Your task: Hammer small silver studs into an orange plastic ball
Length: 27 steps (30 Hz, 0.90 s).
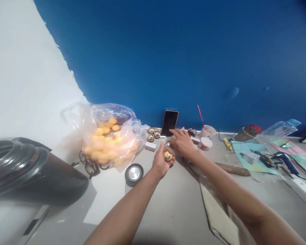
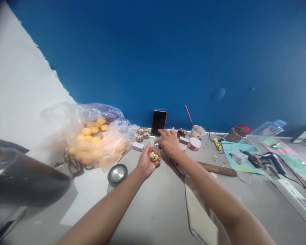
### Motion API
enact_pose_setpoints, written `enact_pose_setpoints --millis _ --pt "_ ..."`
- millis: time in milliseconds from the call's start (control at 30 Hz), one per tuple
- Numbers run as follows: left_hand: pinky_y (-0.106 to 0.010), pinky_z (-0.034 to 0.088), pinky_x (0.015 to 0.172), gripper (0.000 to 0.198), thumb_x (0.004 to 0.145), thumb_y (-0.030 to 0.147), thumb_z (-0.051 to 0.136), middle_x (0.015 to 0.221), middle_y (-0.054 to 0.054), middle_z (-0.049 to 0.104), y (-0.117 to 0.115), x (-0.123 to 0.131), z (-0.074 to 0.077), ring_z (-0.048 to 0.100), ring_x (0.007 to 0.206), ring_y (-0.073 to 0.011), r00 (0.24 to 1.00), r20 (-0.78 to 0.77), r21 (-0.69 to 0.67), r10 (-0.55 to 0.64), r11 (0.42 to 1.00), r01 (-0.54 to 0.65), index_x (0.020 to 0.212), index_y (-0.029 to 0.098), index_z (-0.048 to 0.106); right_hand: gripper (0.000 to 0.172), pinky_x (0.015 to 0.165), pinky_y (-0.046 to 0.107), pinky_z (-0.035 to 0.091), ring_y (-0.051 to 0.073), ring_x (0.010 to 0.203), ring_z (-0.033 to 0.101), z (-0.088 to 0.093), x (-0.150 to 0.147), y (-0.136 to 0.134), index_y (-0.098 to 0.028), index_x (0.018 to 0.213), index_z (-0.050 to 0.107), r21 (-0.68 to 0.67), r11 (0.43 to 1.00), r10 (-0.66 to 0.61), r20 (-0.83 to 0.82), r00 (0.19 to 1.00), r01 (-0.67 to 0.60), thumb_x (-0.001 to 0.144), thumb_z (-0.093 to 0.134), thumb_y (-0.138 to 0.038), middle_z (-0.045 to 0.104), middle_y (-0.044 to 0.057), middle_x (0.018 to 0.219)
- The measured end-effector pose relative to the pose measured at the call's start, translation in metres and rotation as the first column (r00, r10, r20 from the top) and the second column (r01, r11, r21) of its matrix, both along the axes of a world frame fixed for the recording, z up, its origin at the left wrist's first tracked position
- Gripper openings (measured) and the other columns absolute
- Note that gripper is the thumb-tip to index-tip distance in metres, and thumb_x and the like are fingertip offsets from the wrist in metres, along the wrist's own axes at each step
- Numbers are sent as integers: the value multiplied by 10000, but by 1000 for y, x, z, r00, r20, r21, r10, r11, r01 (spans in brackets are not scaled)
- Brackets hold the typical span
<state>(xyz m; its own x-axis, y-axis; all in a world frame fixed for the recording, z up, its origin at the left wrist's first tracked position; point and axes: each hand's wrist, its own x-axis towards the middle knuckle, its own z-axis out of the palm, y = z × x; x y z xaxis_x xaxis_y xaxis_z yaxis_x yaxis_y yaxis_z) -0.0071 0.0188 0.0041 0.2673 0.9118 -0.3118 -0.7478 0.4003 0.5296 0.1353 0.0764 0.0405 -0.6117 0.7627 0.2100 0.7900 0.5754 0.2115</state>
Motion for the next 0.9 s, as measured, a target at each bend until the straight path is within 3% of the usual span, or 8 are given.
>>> enact_pose_setpoints --millis 367,567,667,900 --pt "-208 290 436 602 1025 592 457 593 -46 577 0 1 2 529 463 -119 1000 -12 -63 12 998 -13 620 153 531 165 1107 524 363 368 1385 468 -8 2 5 -210 851 835 -50 999 -18 -48 999 16 928 694 -246 636 140 1458" --pt "-203 312 440 604 1048 564 418 606 -52 587 -1 1 3 542 467 -117 1000 -17 -75 4 997 -6 629 147 542 169 1088 504 369 351 1391 471 -20 -2 9 -207 822 812 -17 1000 -6 -79 997 4 933 686 -232 685 134 1365" --pt "-202 317 435 589 1028 591 455 616 -52 594 -1 0 2 550 472 -123 1000 -17 -81 0 997 -1 647 152 550 161 1072 474 382 335 1376 478 -25 -4 8 -187 901 801 19 999 33 -87 996 -31 954 650 -198 703 140 1301" --pt "-207 334 442 584 1029 579 466 628 -58 599 -1 -1 0 563 490 -127 1000 4 -51 -9 999 9 649 146 566 144 1102 476 368 330 1278 501 -20 2 -1 -162 970 754 114 993 17 -193 981 5 965 611 -180 679 156 1248"
